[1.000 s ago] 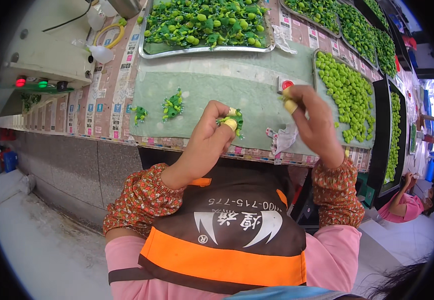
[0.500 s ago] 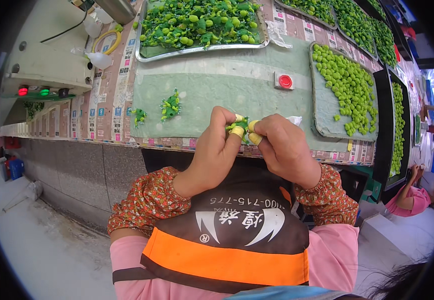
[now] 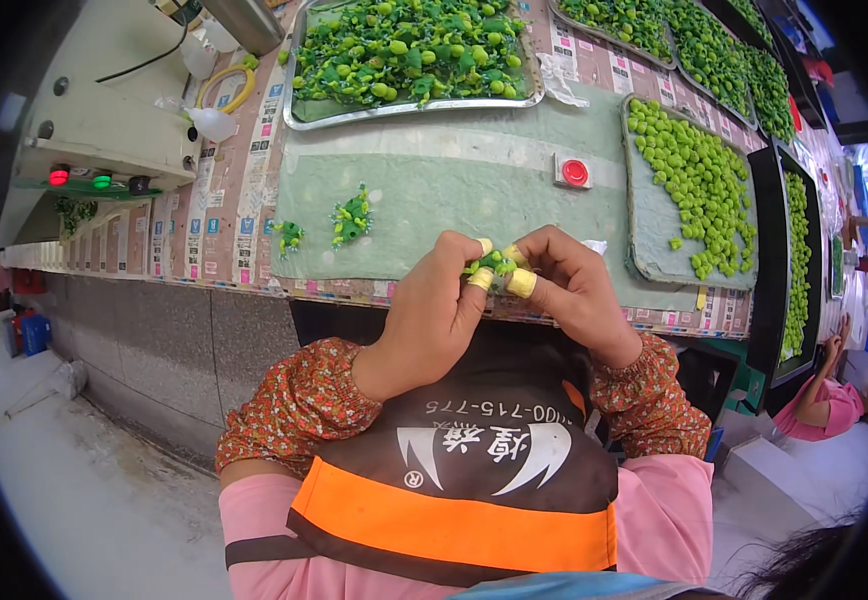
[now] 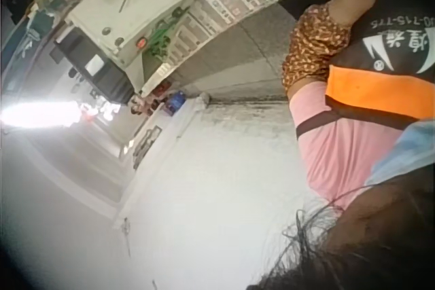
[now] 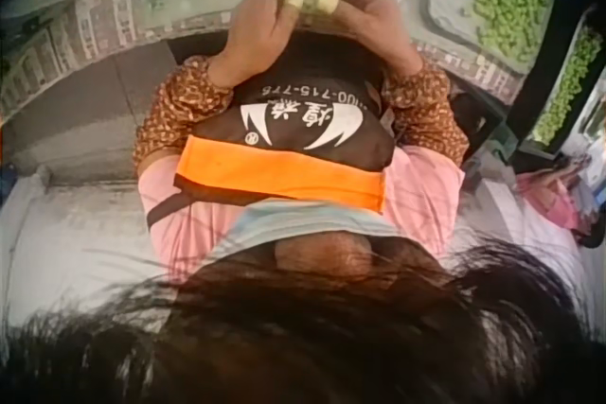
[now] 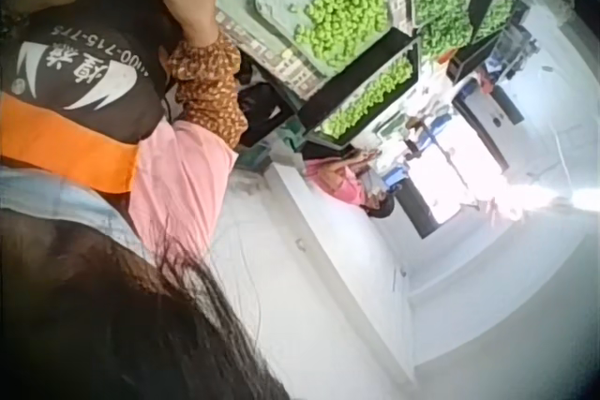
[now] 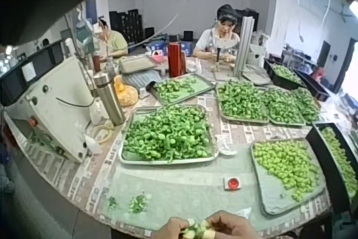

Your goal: The person assembles toy frogs by attaching small head pieces to bodies by hand.

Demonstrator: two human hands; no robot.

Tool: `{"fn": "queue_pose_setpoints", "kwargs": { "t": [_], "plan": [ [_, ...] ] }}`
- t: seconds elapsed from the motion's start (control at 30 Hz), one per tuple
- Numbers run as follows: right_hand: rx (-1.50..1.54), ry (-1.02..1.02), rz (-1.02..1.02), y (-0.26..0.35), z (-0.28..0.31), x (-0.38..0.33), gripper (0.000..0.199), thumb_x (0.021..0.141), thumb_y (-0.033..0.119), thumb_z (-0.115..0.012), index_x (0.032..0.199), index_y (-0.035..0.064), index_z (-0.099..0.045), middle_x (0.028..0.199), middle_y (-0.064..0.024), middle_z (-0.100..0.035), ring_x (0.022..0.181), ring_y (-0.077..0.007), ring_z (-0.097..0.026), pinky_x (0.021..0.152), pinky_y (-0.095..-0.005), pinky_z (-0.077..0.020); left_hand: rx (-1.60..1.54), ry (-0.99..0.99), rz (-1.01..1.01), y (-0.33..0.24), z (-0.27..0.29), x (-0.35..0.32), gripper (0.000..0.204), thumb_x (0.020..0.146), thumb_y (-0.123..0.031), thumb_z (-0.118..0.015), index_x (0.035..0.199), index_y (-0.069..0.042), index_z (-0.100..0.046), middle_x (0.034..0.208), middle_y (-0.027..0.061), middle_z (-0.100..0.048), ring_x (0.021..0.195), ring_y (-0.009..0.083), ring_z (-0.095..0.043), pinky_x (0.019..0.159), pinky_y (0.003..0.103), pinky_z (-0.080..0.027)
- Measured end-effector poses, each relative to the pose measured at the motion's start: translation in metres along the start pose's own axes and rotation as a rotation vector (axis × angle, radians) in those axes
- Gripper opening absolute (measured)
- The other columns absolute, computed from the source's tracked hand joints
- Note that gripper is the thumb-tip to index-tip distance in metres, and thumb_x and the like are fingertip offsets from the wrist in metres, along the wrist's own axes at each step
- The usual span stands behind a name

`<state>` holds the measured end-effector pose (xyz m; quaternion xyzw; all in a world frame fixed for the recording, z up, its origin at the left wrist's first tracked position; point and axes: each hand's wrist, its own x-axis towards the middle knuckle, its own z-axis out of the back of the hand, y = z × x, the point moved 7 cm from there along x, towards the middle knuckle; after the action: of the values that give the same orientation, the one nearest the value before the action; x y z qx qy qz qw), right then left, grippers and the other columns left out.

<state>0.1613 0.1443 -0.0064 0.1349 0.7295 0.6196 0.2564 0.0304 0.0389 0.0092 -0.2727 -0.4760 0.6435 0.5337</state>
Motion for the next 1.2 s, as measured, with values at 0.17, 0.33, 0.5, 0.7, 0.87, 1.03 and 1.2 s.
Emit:
{"fn": "queue_pose_setpoints", "kwargs": {
  "t": [0.17, 0.33, 0.5, 0.7, 0.87, 1.03, 1.2],
  "plan": [
    [0.095, -0.001, 0.016, 0.004, -0.002, -0.004, 0.023, 0.098, 0.004, -0.067, 0.119, 0.0007, -0.058, 0.103, -0.005, -0.066, 0.096, -0.009, -0.065, 0.08, -0.0272, -0.0549, -0.427, 0.169, 0.18, 0.011, 0.002, 0.003, 0.035, 0.101, -0.014, -0.064, 0.129, -0.003, -0.048, 0.106, 0.0079, -0.06, 0.086, 0.0186, -0.061, 0.075, 0.033, -0.053],
    [-0.734, -0.024, 0.442, 0.035, -0.01, -0.017, 0.024, 0.094, 0.002, -0.07, 0.116, 0.0001, -0.06, 0.099, -0.0091, -0.066, 0.091, -0.0133, -0.068, 0.076, -0.0298, -0.0544, -0.778, 0.447, 0.561, 0.033, -0.013, -0.005, 0.028, 0.107, -0.033, -0.059, 0.122, -0.011, -0.053, 0.098, -0.0022, -0.058, 0.075, 0.0022, -0.049, 0.055, 0.016, -0.034],
    [-0.492, 0.006, 0.318, 0.032, -0.009, -0.017, 0.023, 0.096, 0.001, -0.069, 0.117, 0.0003, -0.06, 0.099, -0.0077, -0.067, 0.087, -0.0118, -0.067, 0.075, -0.0287, -0.0543, -0.98, 0.521, 0.624, 0.031, -0.016, -0.005, 0.024, 0.105, -0.03, -0.063, 0.118, -0.012, -0.055, 0.09, -0.0045, -0.058, 0.072, 0.001, -0.048, 0.053, 0.015, -0.03],
    [-0.184, 0.083, 0.118, 0.016, -0.011, -0.015, 0.018, 0.097, 0.0, -0.067, 0.113, -0.0021, -0.061, 0.091, -0.0062, -0.068, 0.078, -0.0086, -0.066, 0.069, -0.0259, -0.0544, -1.04, 0.543, 0.622, 0.035, -0.02, -0.008, 0.023, 0.103, -0.028, -0.067, 0.115, -0.011, -0.058, 0.09, -0.0044, -0.059, 0.07, 0.0001, -0.047, 0.053, 0.015, -0.029],
    [-0.274, 0.053, 0.223, 0.016, -0.014, -0.017, 0.011, 0.096, -0.001, -0.068, 0.106, -0.0025, -0.063, 0.086, -0.0064, -0.068, 0.069, -0.0102, -0.067, 0.063, -0.0253, -0.0536, -1.034, 0.538, 0.609, 0.04, -0.025, -0.011, 0.02, 0.103, -0.026, -0.067, 0.114, -0.011, -0.059, 0.088, -0.0052, -0.059, 0.069, -0.0004, -0.047, 0.053, 0.015, -0.029],
    [-0.334, 0.045, 0.204, 0.006, -0.013, -0.012, 0.011, 0.094, -0.003, -0.067, 0.104, -0.0027, -0.062, 0.083, -0.0066, -0.067, 0.068, -0.0116, -0.069, 0.06, -0.0261, -0.0539, -0.965, 0.513, 0.589, 0.043, -0.022, -0.011, 0.015, 0.104, -0.02, -0.065, 0.114, -0.011, -0.058, 0.086, -0.0076, -0.055, 0.067, -0.0009, -0.045, 0.052, 0.017, -0.031],
    [-0.198, 0.041, 0.146, 0.016, -0.014, -0.004, 0.012, 0.095, -0.002, -0.067, 0.105, -0.0021, -0.061, 0.087, -0.0069, -0.068, 0.072, -0.0106, -0.069, 0.062, -0.0255, -0.0539, -0.953, 0.479, 0.575, 0.039, -0.015, -0.004, 0.013, 0.104, -0.018, -0.063, 0.115, -0.012, -0.058, 0.087, -0.008, -0.056, 0.066, -0.0012, -0.044, 0.053, 0.017, -0.031]
  ]
}}
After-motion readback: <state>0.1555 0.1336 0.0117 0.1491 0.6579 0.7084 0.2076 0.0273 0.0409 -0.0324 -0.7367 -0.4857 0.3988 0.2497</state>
